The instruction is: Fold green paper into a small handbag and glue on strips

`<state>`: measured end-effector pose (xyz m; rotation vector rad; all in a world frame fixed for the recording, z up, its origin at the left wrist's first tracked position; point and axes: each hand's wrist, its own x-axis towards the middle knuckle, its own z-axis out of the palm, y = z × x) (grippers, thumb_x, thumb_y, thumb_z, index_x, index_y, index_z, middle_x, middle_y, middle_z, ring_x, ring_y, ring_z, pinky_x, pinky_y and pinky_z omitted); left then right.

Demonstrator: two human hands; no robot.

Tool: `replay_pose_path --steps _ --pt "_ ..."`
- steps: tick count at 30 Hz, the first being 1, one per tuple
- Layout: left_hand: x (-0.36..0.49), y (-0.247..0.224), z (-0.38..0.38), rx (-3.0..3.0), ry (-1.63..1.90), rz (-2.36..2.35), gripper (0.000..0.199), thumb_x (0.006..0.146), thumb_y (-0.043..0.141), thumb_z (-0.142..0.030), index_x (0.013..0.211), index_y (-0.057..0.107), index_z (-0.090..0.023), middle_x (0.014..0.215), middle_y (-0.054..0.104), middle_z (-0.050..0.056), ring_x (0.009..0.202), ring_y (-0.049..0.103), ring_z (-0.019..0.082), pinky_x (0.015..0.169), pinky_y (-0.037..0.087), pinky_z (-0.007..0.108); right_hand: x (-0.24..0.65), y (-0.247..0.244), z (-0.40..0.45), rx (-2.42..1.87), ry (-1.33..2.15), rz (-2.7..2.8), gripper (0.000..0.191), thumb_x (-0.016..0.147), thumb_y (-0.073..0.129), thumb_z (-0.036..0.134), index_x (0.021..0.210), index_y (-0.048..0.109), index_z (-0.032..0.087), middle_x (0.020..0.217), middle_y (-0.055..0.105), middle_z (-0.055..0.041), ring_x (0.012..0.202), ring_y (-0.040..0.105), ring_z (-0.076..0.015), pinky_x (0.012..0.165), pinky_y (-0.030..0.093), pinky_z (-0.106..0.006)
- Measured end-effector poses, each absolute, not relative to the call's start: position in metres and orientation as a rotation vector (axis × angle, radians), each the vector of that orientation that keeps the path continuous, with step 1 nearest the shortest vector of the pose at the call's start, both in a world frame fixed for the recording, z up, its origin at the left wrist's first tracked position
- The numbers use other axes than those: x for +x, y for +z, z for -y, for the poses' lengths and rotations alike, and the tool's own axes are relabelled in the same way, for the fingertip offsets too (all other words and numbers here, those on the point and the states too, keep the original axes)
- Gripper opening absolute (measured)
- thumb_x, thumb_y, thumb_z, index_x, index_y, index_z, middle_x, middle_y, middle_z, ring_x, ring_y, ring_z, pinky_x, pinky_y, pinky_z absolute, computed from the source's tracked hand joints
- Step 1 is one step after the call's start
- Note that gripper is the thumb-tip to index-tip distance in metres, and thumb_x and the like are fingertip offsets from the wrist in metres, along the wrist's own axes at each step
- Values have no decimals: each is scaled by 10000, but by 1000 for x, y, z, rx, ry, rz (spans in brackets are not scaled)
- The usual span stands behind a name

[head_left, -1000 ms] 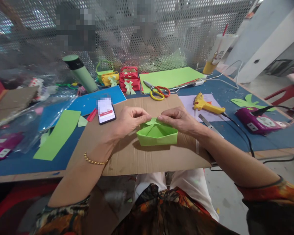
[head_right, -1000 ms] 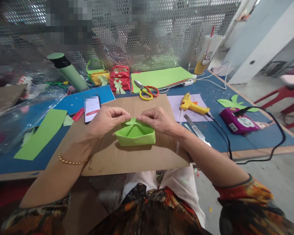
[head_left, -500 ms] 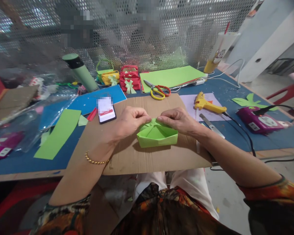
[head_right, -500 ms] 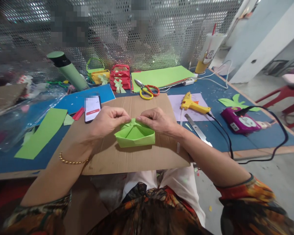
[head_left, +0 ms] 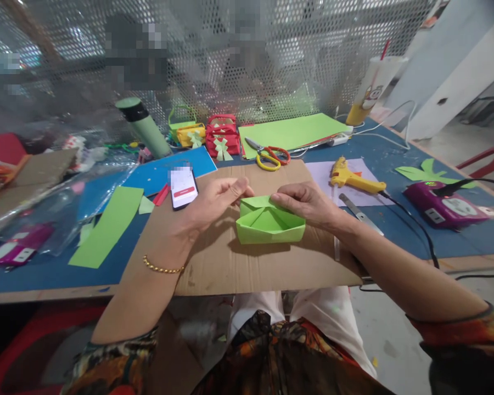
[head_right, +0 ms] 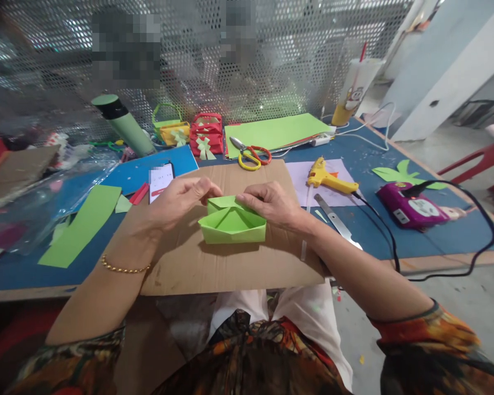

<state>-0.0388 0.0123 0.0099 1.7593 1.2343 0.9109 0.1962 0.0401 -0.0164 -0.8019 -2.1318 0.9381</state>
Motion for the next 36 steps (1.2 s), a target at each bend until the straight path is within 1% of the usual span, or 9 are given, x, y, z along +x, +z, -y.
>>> replay_pose_path --steps 3,6,12,19,23,26,30,34,36 --pt "-32 13 -8 1773 828 -1283 603 740 789 -762 750 693 -168 681 637 21 627 541 131 532 399 244 195 -15 -39 -807 912 2148 727 929 468 852 576 414 219 553 365 34 555 338 -100 533 222 -292" --pt "-26 14 -7 1739 866 -1359 559 680 853 -695 668 637 -180 611 571 -9 569 480 116 501 354 248 194 -14 -38 -819 901 2146 708 947 476 818 574 403 222 547 355 36 555 334 -100 537 222 -295" --pt "-27 13 -8 1744 855 -1394 514 728 808 -638 595 587 -193 552 472 -31 528 393 107 502 282 269 194 -16 -40 -789 910 2170 700 953 479 808 574 391 225 537 348 42 543 336 -97 538 228 -295" --pt "-27 11 -10 1740 859 -1329 514 719 799 -640 596 606 -179 594 525 -14 566 425 108 530 319 258 196 -17 -42 -791 923 2170 721 939 453 848 583 434 221 545 365 37 547 340 -100 537 231 -300" --pt "-28 9 -10 1736 824 -1295 436 759 789 -588 713 699 -165 662 601 6 597 485 119 528 361 250 195 -17 -42 -771 947 2150 730 919 476 862 568 394 228 545 333 44 538 314 -95 526 218 -302" --pt "-26 9 -8 1763 758 -1231 441 776 792 -594 812 745 -158 712 645 19 624 535 130 533 389 246 191 -18 -42 -726 999 2172 731 912 489 865 567 378 230 543 305 53 527 297 -88 517 213 -299" --pt "-22 10 -6 1789 665 -1196 405 780 779 -538 687 692 -154 637 583 4 588 495 115 515 349 238 188 -19 -40 -693 1054 2207 732 912 475 872 583 418 220 549 323 55 522 315 -83 508 221 -289" --pt "-21 10 -6 1784 644 -1197 283 794 710 -400 658 670 -155 602 529 -17 551 446 94 501 311 226 187 -19 -37 -734 1061 2199 729 917 489 859 580 410 218 554 338 51 526 318 -79 513 226 -283" --pt "-22 9 -7 1803 660 -1210 267 788 702 -366 632 652 -155 597 520 -19 552 446 92 503 310 221 186 -20 -37 -740 1113 2174 732 901 507 867 577 408 218 553 333 55 527 311 -78 513 227 -278"
